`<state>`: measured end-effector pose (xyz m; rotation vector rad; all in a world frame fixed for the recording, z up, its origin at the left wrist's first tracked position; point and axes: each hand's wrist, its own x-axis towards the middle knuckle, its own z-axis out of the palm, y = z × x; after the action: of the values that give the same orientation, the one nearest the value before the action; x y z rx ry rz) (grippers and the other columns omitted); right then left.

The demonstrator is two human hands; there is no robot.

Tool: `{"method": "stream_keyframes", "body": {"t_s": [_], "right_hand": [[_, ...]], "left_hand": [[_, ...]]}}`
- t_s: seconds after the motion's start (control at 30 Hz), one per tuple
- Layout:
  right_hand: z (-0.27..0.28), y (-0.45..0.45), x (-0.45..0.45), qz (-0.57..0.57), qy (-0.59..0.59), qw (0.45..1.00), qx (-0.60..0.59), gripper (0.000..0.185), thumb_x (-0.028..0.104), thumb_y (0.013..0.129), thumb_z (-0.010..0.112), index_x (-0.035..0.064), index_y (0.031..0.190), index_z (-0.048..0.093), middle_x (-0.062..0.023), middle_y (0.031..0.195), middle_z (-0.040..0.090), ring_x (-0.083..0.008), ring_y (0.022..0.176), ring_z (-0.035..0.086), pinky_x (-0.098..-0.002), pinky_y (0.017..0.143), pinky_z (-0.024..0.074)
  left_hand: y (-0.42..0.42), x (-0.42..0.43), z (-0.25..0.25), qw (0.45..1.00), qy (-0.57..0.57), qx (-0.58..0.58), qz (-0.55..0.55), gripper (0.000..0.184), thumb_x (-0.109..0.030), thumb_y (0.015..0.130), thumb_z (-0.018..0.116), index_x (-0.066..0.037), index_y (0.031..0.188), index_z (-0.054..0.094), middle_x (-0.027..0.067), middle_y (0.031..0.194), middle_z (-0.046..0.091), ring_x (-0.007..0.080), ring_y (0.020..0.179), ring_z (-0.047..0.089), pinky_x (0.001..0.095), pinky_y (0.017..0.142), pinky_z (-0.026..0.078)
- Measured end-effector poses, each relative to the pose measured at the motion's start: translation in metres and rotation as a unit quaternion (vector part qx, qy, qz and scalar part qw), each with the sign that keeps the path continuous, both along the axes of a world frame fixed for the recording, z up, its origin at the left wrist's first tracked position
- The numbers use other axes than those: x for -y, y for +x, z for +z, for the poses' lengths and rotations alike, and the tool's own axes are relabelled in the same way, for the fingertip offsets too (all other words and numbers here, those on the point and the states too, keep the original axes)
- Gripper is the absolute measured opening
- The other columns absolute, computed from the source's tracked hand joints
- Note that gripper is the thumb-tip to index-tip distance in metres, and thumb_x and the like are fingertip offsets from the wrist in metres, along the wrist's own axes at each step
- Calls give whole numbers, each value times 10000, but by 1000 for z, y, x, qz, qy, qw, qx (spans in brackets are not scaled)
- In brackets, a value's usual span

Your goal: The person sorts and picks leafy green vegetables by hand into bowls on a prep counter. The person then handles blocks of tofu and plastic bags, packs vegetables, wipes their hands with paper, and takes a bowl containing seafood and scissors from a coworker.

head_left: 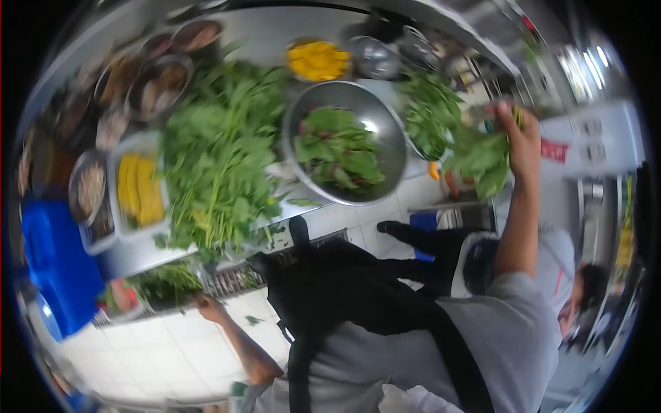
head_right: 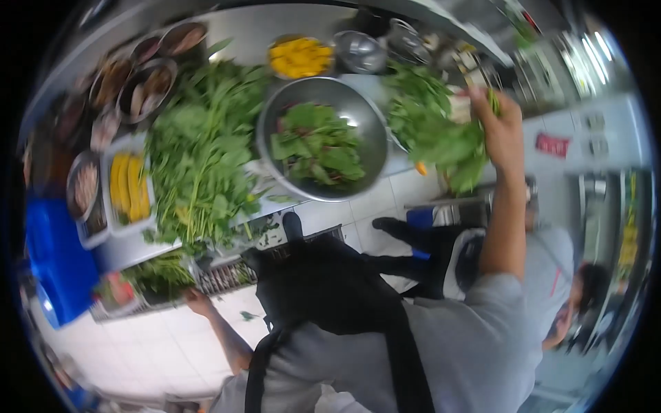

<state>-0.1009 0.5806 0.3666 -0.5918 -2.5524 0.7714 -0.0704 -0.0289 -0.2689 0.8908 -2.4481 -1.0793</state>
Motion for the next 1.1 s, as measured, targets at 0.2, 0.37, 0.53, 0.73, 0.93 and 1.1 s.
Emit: {"method": "stream_keyframes", "body": {"t_s": [0.2, 0.37, 0.53, 0.73, 0.93, 1.1], "right_hand": [[-31, -17, -67, 81, 78, 992, -64, 349, 377, 978, 618, 54, 1024, 743, -27, 782, 653, -99, 728, 562, -297, 651, 450], [-74, -56, -157, -88, 144, 983, 69, 493, 500, 939, 616, 29, 1019, 740, -166, 906, 731, -286, 850, 698, -363, 787, 522], [-232, -83, -223, -50, 82, 967, 237, 746, 658, 871, 583, 65, 1324, 589, -230, 1357, 555, -407, 1253, 530, -499, 1038, 437], [-321, -39, -159, -95, 40, 950, 296, 791, 573, 934, 502, 271, 1590, 181, -179, 1647, 131, -455, 1484, 178, -730, 1130, 129], [-362, -50, -188, -51, 45, 963, 261, 799, 512, 916, 504, 255, 1595, 171, -199, 1627, 202, -448, 1493, 156, -701, 1138, 186], [-273, -28, -142, -115, 56, 981, 143, 717, 585, 954, 496, 203, 1540, 342, -201, 1567, 335, -389, 1458, 289, -597, 1146, 246]], "left_hand": [[-16, -118, 130, 952, 121, -85, -268, 278, -126, 971, 579, 72, 1164, 609, 133, 942, 699, 203, 849, 639, 349, 782, 511], [-70, -213, 268, 905, 196, -63, -372, 171, -115, 980, 576, 45, 1042, 579, 18, 753, 564, 76, 658, 492, 235, 582, 403], [-99, -195, 276, 899, -25, 33, -437, 175, -72, 891, 606, 13, 1044, 603, 96, 721, 605, 188, 608, 577, 348, 559, 443], [-88, -145, 282, 885, -227, 37, -405, 69, -50, 883, 584, -29, 922, 637, 182, 764, 636, 353, 652, 609, 456, 603, 461], [-119, -180, 353, 946, -73, -80, -306, 150, -86, 942, 568, 31, 998, 644, 32, 708, 584, 102, 629, 509, 266, 569, 424], [-217, -227, 371, 924, -106, -117, -348, 262, -177, 925, 646, 4, 1112, 671, 195, 926, 713, 257, 812, 709, 332, 716, 542]]}}
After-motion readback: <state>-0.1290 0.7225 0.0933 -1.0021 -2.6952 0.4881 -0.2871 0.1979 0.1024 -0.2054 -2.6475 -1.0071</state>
